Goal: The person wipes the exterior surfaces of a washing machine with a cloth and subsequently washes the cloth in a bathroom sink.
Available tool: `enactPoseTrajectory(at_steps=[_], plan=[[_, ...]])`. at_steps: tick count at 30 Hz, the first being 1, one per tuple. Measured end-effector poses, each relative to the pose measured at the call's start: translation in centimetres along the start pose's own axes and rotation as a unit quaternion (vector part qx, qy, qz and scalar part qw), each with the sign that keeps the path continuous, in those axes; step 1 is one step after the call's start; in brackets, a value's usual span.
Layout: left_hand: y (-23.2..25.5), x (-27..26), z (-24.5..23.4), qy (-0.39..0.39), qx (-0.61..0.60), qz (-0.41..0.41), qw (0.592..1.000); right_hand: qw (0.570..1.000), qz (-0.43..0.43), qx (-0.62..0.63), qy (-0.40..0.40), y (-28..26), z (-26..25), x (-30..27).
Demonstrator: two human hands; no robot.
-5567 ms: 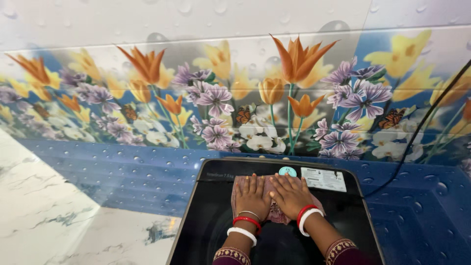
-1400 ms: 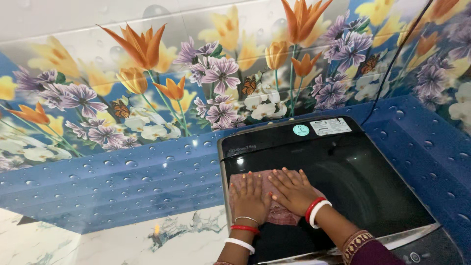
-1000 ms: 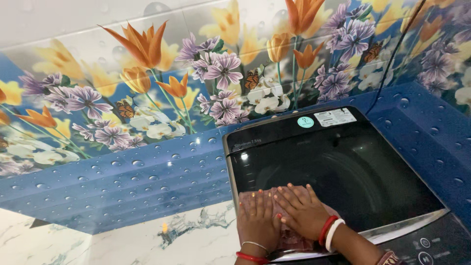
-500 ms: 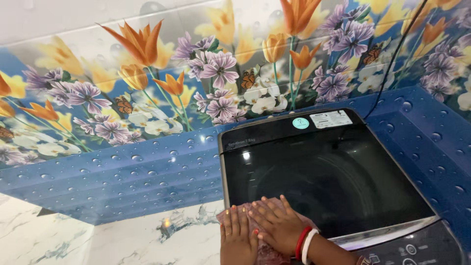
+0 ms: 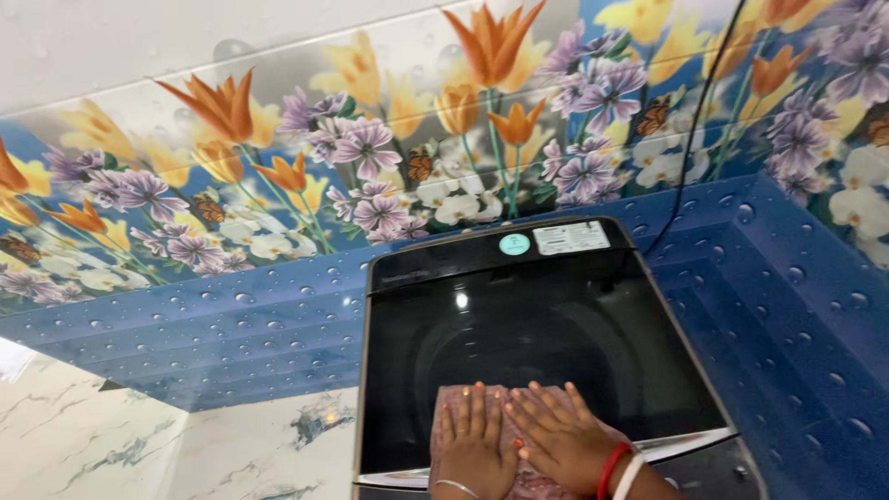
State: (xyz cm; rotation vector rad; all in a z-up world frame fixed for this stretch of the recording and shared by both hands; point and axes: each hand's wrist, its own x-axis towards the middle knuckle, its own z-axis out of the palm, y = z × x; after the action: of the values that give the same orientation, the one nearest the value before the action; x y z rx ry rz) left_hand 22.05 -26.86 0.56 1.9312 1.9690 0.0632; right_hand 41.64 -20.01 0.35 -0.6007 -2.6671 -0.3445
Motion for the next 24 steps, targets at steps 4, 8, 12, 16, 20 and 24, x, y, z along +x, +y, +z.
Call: enactPoseTrajectory(at_steps=[4, 8, 12, 16, 20, 24], plan=[[6.8, 2.7, 0.4, -0.001, -0.009, 0.051, 0.999, 1.000, -0.001, 0.005, -0.020, 4.3, -1.1, -5.1], [12.7, 5.2, 2.5, 0.028, -0.029, 0.082, 0.996, 0.914, 0.174, 0.080, -0.358, 8.5, -3.0, -9.2], [17.6, 7.0, 4.5, 0.051, -0.036, 0.105, 0.992, 0.933, 0.238, 0.037, -0.267, 11.1, -2.3, -14.8], [19.4, 7.2, 6.0, 0.102, -0.047, 0.116, 0.987, 0.939, 0.266, 0.069, -0.205, 12.2, -0.1, -18.7], [18.7, 6.0, 6.3, 0.129, -0.068, 0.128, 0.981, 0.982, 0.185, 0.039, -0.024, 12.0, 1.0, -19.4], [17.3, 4.3, 5.5, 0.125, -0.063, 0.133, 0.981, 0.990, 0.138, 0.000, 0.036, 11.3, 0.7, -17.8]])
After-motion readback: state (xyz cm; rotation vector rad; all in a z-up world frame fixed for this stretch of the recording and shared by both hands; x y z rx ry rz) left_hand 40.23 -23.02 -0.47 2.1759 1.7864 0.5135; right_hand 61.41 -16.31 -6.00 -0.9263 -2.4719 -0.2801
